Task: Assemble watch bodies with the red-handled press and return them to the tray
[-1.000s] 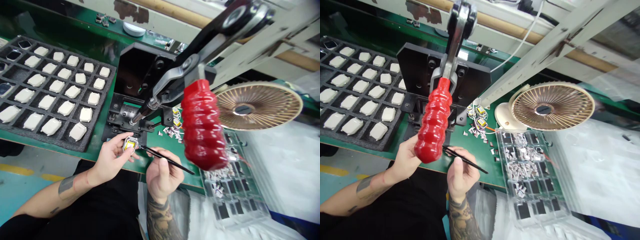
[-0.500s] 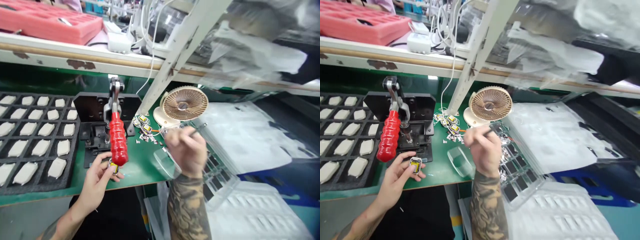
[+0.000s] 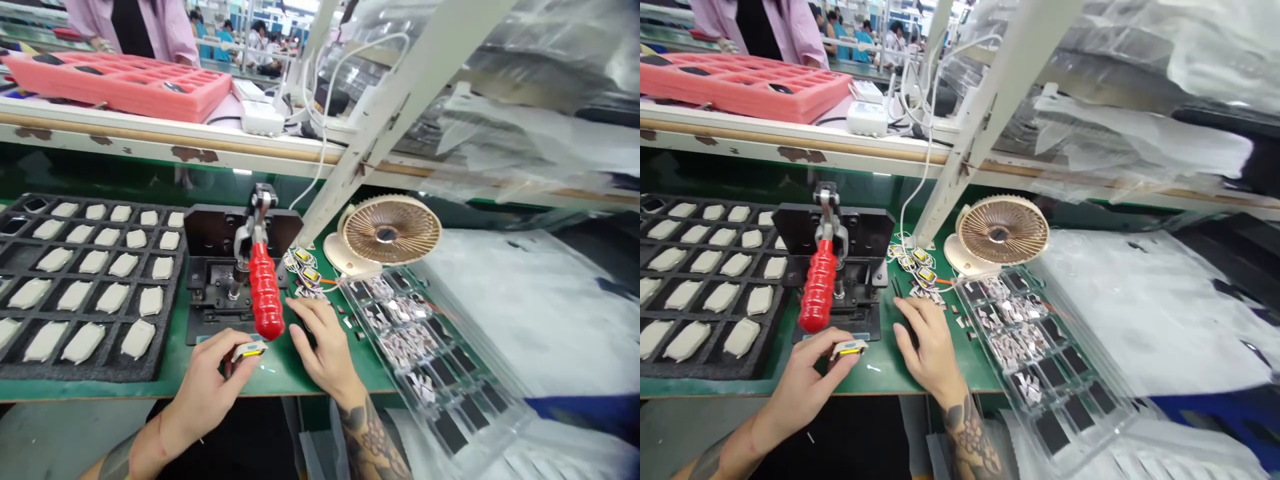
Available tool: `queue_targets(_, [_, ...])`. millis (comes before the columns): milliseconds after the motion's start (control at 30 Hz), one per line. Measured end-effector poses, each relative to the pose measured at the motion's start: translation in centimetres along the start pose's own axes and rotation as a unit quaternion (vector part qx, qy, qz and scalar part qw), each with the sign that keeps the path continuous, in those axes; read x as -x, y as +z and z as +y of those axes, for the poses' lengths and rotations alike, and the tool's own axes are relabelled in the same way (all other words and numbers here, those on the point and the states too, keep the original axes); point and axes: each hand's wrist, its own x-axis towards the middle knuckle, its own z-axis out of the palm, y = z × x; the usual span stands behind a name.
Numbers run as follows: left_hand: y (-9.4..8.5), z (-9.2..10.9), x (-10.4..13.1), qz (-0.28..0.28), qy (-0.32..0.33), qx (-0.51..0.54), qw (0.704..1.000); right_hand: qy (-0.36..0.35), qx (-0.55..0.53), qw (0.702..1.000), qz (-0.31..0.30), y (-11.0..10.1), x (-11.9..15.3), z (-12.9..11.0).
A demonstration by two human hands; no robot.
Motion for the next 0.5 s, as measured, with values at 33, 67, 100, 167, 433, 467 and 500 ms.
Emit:
queue_targets(33, [0.0,-0.1,-0.1,0.018,0.01,-0.008,1.0,-0.013,0.027,0.999,-0.022,0.2,0.0,0.1])
queue_targets(67, [0.0,-0.1,-0.1,0.036,0.017,-0.01,0.999,-0.021,0.053,0.998,-0.036,0.4,0.1,0.1])
queue_targets(100, [0.0,-0.2,-0.1,0.052,0.025,-0.01,0.998,-0.025,0.073,0.996,-0.037,0.6,0.1,0.1])
queue_targets(167, [-0.1,-0.5,0.1,0.077,0.041,-0.008,0.996,-0.021,0.083,0.996,0.001,0.9,0.3,-0.5])
queue_targets(433, [0.1,-1.5,0.9,0.07,0.098,0.006,0.993,0.064,-0.154,0.985,0.039,1.5,1.1,-8.3])
queue_targets(467, [0.0,-1.5,0.9,0.073,0.112,0.004,0.991,0.09,-0.182,0.978,0.042,1.9,1.2,-9.1])
queue_targets(500, [0.0,-1.5,1.0,0.073,0.123,-0.001,0.99,0.117,-0.214,0.969,0.042,2.4,1.4,-9.6])
